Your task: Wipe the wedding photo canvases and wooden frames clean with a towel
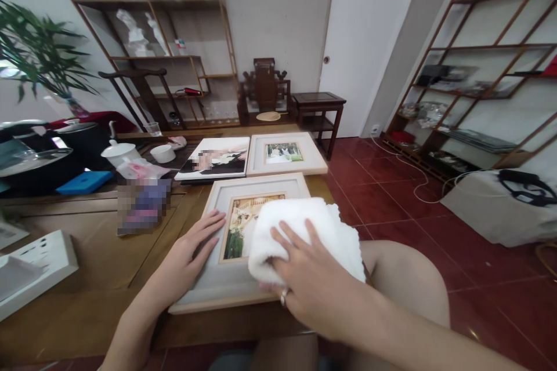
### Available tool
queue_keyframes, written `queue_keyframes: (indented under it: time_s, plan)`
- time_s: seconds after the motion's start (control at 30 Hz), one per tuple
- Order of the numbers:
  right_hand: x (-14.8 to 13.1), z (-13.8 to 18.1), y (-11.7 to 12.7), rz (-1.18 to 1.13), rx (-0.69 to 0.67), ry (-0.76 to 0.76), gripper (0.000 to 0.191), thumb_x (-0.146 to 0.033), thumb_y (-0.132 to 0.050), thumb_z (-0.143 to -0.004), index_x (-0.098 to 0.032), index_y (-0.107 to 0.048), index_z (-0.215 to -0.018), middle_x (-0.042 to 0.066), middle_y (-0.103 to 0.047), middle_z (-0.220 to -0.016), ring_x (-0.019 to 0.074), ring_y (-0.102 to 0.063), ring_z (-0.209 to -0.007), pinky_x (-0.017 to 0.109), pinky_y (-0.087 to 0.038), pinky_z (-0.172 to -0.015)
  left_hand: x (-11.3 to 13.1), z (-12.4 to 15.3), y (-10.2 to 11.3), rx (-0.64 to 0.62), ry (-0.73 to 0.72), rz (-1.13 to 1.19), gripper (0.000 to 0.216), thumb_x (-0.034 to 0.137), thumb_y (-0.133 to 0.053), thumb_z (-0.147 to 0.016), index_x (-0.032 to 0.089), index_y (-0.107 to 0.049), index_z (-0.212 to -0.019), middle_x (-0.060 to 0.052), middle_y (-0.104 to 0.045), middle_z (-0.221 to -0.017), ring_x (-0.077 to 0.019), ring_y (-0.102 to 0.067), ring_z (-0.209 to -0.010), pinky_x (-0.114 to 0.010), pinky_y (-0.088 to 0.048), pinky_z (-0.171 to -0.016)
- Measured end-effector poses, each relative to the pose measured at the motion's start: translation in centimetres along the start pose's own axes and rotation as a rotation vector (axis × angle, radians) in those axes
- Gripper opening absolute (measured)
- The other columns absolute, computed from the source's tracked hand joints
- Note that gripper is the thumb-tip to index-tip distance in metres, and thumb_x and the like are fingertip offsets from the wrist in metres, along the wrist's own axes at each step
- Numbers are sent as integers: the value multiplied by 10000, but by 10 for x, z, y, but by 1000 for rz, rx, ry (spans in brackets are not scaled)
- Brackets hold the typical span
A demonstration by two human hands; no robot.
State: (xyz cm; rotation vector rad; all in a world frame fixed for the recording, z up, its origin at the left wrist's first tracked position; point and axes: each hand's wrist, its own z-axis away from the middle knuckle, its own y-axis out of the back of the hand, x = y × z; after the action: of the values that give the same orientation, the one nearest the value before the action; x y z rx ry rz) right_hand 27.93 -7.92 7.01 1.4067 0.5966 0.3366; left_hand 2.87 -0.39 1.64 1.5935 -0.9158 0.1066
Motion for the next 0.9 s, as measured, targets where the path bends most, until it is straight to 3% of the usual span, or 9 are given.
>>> queue_keyframes:
  time_s: [0.17, 0.27, 0.37, 0.5, 0.77, 0.9]
  plan:
    - [49, -43, -7, 109, 241, -38, 361, -333, -388, -952, -165, -610, -1182, 147, -378, -1452, 285, -187, -1391, 560, -136, -1105, -1, 0, 0, -3, -17, 0, 427, 290, -372, -920, 98, -567, -1248, -125, -518, -1370, -229, -377, -1342, -430, -301, -1111]
    - [76, -69, -2, 171, 275, -59, 378, -314, -368, -954, -160, -580, -1227, 131, -410, -1437, 310, -183, -1389, 590, -157, -1085, 0, 0, 1, -2, -16, 2, 425, 286, -374, -919, 103, -565, -1251, -121, -514, -1374, -229, -379, -1341, -433, -301, -1110]
    - [86, -86, 2, 220, 258, -63, 366, -296, -388, -942, -153, -604, -1200, 135, -409, -1436, 334, -201, -1380, 605, -153, -1073, 1, 0, 1, 5, -12, 5, 418, 276, -374, -917, 108, -568, -1248, -119, -514, -1374, -227, -385, -1337, -434, -302, -1109]
    - [62, -78, 0, 171, 162, 1, 349, -275, -412, -931, -164, -630, -1180, 154, -375, -1451, 335, -213, -1376, 616, -137, -1067, 0, 0, 0, 22, -3, 9, 413, 273, -382, -916, 108, -575, -1241, -120, -517, -1371, -225, -387, -1336, -426, -299, -1111]
    - [-24, -8, 8, -109, -150, 181, 319, -342, -515, -885, -203, -661, -1132, 132, -346, -1462, 361, -237, -1361, 641, -184, -1060, -2, -1, -3, 13, -13, -10, 421, 265, -370, -914, 110, -563, -1255, -124, -520, -1367, -224, -383, -1338, -428, -299, -1110]
    - [-24, -7, 3, -142, -84, 248, 378, -365, -519, -883, -182, -613, -1200, 95, -337, -1475, 302, -230, -1374, 550, -173, -1112, -2, -1, -2, 10, -23, -21, 423, 266, -361, -918, 110, -560, -1257, -122, -514, -1373, -220, -377, -1342, -428, -296, -1112]
